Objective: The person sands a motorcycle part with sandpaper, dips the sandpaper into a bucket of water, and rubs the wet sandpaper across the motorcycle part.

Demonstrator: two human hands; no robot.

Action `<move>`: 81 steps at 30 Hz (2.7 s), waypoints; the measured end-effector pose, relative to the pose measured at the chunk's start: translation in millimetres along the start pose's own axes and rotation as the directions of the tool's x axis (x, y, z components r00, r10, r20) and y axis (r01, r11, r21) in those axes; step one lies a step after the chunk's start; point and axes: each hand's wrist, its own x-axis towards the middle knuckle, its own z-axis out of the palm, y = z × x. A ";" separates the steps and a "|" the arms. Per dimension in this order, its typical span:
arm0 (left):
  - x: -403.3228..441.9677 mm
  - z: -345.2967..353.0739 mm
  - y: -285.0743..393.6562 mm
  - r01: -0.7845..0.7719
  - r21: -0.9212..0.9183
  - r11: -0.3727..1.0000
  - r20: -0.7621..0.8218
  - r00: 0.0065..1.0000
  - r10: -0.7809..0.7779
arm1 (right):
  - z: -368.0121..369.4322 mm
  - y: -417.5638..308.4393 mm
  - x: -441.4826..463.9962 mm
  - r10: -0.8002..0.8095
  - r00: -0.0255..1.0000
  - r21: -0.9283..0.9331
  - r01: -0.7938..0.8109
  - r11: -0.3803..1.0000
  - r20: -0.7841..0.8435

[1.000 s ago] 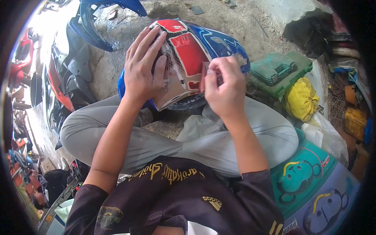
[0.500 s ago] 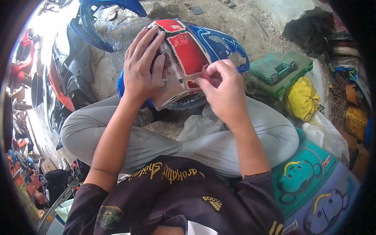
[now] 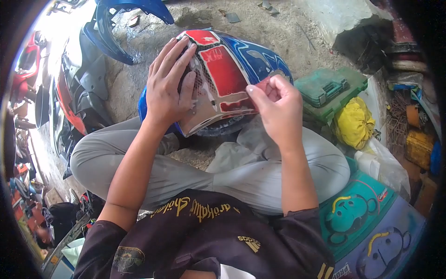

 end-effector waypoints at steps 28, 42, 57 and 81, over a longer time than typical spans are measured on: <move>-0.8 -1.4 1.0 0.007 -0.001 1.000 0.013 1.000 -0.007 | -0.9 33.4 14.4 0.041 0.998 0.138 -0.047 0.989 0.039; 1.2 -2.4 2.3 0.011 0.017 1.000 0.023 1.000 -0.011 | 8.5 20.4 11.7 -0.524 0.851 -0.445 0.481 0.755 0.032; 0.7 -2.5 2.4 -0.008 0.021 1.000 0.002 1.000 0.008 | -4.3 7.6 4.9 -0.470 0.868 -0.367 0.495 0.788 0.162; -2.5 -4.1 7.0 0.035 0.025 0.999 0.001 0.999 -0.035 | 27.7 21.0 21.9 -0.787 0.571 -0.576 0.733 0.362 0.233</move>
